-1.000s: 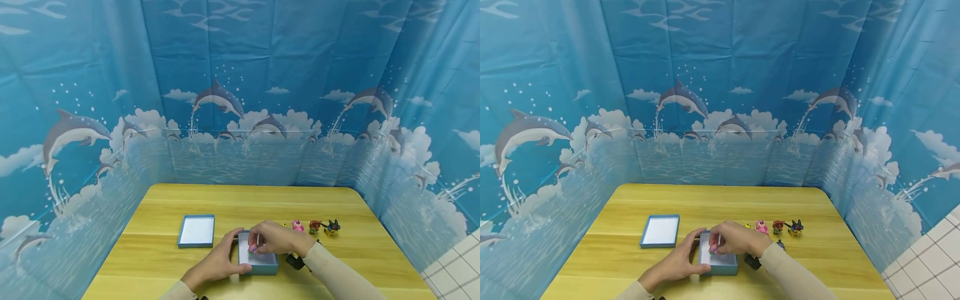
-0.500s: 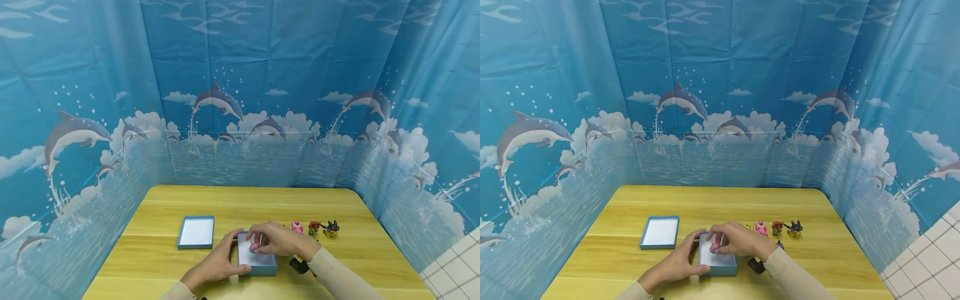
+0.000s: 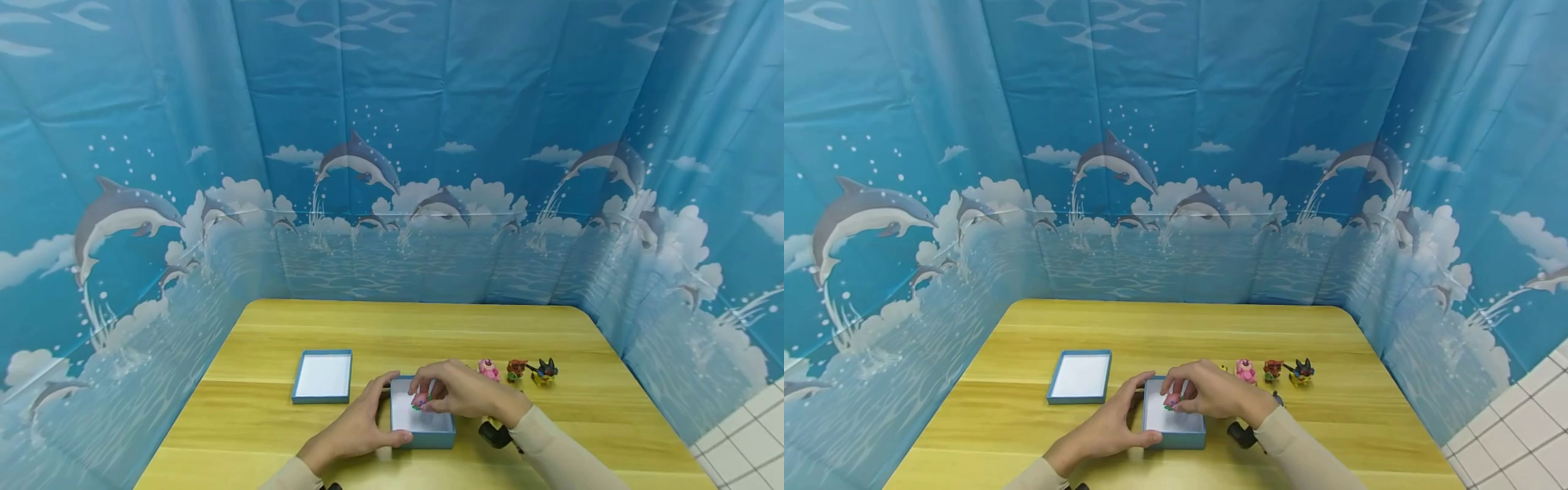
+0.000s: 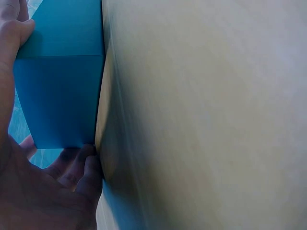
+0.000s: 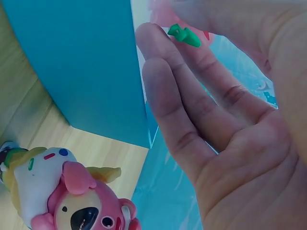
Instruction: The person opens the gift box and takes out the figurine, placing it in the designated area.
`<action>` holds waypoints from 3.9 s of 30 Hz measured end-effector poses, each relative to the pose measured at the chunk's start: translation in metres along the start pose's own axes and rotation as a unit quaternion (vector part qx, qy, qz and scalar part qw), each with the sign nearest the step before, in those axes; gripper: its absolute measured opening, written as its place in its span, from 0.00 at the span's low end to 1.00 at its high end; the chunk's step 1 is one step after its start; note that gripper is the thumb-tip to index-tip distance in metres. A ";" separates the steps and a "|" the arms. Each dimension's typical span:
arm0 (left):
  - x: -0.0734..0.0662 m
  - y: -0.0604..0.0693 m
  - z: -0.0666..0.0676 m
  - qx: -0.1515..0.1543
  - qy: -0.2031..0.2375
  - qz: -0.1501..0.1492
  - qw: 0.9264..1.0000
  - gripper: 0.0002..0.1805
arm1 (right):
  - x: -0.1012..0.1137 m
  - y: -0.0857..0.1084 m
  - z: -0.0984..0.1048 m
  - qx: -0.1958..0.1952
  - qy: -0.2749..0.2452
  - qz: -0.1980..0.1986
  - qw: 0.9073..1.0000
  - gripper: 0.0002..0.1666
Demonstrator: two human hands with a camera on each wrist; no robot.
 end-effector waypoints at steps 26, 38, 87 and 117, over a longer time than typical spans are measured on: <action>-0.002 0.005 0.000 -0.010 0.003 -0.004 1.000 0.66 | 0.001 0.015 0.005 -0.052 0.002 0.019 0.998 0.18; -0.002 -0.001 0.000 -0.011 0.003 -0.007 1.000 0.66 | 0.000 0.030 0.019 -0.085 0.013 0.019 0.996 0.20; 0.002 -0.002 0.001 0.004 0.005 -0.008 1.000 0.65 | -0.006 0.079 0.058 -0.170 0.082 0.025 0.982 0.15; 0.002 -0.002 0.001 0.000 0.000 -0.005 1.000 0.66 | -0.021 0.102 0.074 -0.216 0.101 0.015 0.971 0.16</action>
Point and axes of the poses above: each hand's wrist, its own y-axis away from the middle knuckle, its own z-axis out of the back of the hand, x = y × z, the point moved 6 cm from there along -y, towards the middle knuckle, and after that the axes turned 15 degrees about -y, right-handed, at the moved point
